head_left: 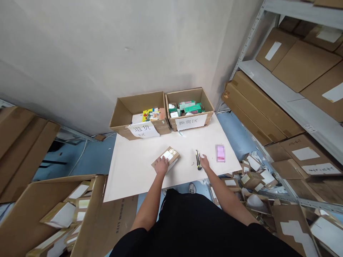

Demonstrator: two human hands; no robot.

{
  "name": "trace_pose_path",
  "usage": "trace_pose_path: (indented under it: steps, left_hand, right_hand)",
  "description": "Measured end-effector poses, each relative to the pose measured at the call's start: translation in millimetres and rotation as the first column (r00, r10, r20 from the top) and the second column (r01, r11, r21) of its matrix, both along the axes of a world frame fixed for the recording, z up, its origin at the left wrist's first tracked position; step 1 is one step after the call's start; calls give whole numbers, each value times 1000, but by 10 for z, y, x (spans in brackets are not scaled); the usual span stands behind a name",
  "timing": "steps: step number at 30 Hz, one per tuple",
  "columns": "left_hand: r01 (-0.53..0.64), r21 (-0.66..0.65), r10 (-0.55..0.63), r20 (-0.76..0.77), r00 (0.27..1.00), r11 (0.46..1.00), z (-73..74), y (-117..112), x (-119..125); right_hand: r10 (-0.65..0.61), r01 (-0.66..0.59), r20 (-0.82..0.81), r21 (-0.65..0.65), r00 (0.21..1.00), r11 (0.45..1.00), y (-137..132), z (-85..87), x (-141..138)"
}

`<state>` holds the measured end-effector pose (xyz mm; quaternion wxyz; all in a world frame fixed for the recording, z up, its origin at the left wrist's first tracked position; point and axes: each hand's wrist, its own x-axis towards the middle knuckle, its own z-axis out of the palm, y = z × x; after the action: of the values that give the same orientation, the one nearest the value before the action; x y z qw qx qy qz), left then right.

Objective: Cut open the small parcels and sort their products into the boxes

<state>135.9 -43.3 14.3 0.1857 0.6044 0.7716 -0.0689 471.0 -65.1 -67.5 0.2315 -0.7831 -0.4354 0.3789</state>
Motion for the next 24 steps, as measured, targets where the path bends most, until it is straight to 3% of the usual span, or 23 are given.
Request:
trace_pose_path:
  steps: [2, 4, 6, 8, 10, 13, 16, 24]
  left_hand:
    - [22, -3, -22, 16, 1000, 1000, 17, 29, -139]
    - [33, -44, -32, 26, 999, 999, 8, 50, -259]
    - [33, -96, -29, 44, 999, 995, -23, 76, -340]
    - [21, -131, -14, 53, 999, 991, -62, 111, -376]
    - [16, -151, -9, 48, 999, 988, -95, 150, -376]
    - [39, -156, -35, 24, 999, 987, -113, 187, -346]
    - [79, -166, -83, -19, 996, 983, -79, 193, -344]
    - [324, -158, -313, 89, 945, 933, 133, 173, -601]
  right_hand:
    - [-21, 21, 35, 11, 999, 1000, 183, 93, -57]
    - [83, -87, 34, 114, 996, 990, 255, 181, -274]
    - [306, -300, 19, 261, 952, 918, 225, 250, -635]
    - [523, -500, 12, 310, 852, 809, 145, 297, -1054]
    - [661, -647, 16, 224, 750, 729, 71, 325, -1423]
    - [748, -748, 50, -9, 662, 663, 27, 347, -1737]
    - [758, -749, 117, -119, 641, 652, 36, 356, -1798]
    - [704, -697, 151, -107, 694, 709, 132, 367, -1721]
